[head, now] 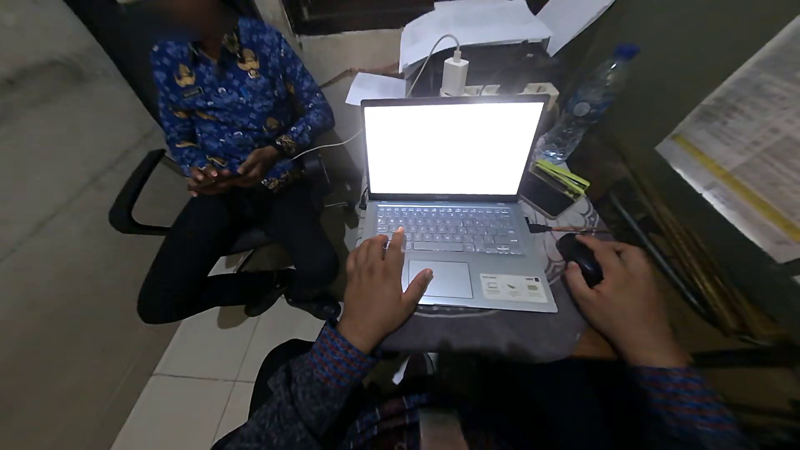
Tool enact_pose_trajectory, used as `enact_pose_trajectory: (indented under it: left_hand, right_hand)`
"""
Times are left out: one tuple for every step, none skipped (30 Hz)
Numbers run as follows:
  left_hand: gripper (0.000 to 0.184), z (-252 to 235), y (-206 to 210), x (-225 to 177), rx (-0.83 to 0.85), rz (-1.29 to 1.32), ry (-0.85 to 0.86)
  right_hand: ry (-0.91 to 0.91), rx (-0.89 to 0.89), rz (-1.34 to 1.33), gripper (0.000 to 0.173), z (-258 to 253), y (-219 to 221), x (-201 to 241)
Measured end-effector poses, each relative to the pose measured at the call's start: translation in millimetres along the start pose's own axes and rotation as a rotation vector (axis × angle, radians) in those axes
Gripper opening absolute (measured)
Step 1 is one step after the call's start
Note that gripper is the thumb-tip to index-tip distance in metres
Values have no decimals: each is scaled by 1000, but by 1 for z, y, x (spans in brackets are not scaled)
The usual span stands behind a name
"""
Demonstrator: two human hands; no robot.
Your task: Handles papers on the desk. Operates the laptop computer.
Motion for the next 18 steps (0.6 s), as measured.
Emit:
enact_pose_trajectory:
  left_hand:
    - [87, 0, 0, 0, 2, -1, 0]
    - [87, 0, 0, 1, 3, 2, 0]
    - [86, 0, 0, 1, 3, 10, 0]
    - [86, 0, 0, 1, 6, 15, 1]
    - [86, 1, 0, 1, 9, 21, 1]
    - [86, 1, 0, 1, 15, 27, -4]
    - [86, 1, 0, 1, 18, 30, -6]
    - [86, 0, 0, 1, 19, 31, -8]
    - [86, 0, 1, 1, 14, 37, -8]
    - [86, 0, 1, 2, 9, 40, -8]
    - [87, 0, 0, 2, 9, 41, -11]
    - [87, 0, 0, 2, 14, 44, -15]
    - [87, -1, 0, 2, 21, 48, -20]
    - [88, -2, 0, 2, 39, 53, -24]
    - [88, -4, -1, 2, 66, 61, -25]
    - [89, -6, -1, 2, 100, 72, -23]
    - [90, -8, -2, 2, 138, 80, -21]
    - [92, -11, -4, 2, 178, 86, -19]
  right_hand:
    - [2, 4, 5, 55, -1, 1, -1]
    - [5, 9, 8, 55, -1, 1, -1]
    - [8, 18, 7, 54, -1, 1, 0]
    - [10, 30, 5, 53, -2, 2, 0]
    - [7, 41, 0, 53, -2, 2, 0]
    - [-1, 48, -6, 53, -2, 2, -1]
    - [-13, 52, -14, 54, -2, 3, -2]
    - [-28, 54, -24, 54, -2, 3, -2]
    - [-43, 54, -33, 54, -2, 4, -2]
    - [-54, 53, -39, 54, -3, 5, -3]
    - [-62, 55, -39, 53, -3, 5, -3]
    - [-66, 61, -35, 53, -4, 5, -3]
    - [-69, 64, -33, 52, -4, 5, -3]
    - [-74, 60, -34, 52, -4, 5, -3]
    - [-77, 54, -37, 52, -3, 6, -4]
    - [-80, 46, -42, 52, -3, 7, -5]
    - [-81, 43, -46, 51, -3, 8, -6]
    - [-81, 45, -46, 51, -3, 9, -7]
Point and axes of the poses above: each hand's wrist, its own z-axis away from the middle knuckle, its own y-axis out of the palm, x = y × z, the point moved 4 cm from there along -z, towards the middle knuckle, and after that the axes turned 10 degrees about -y, right-handed, at the moved point
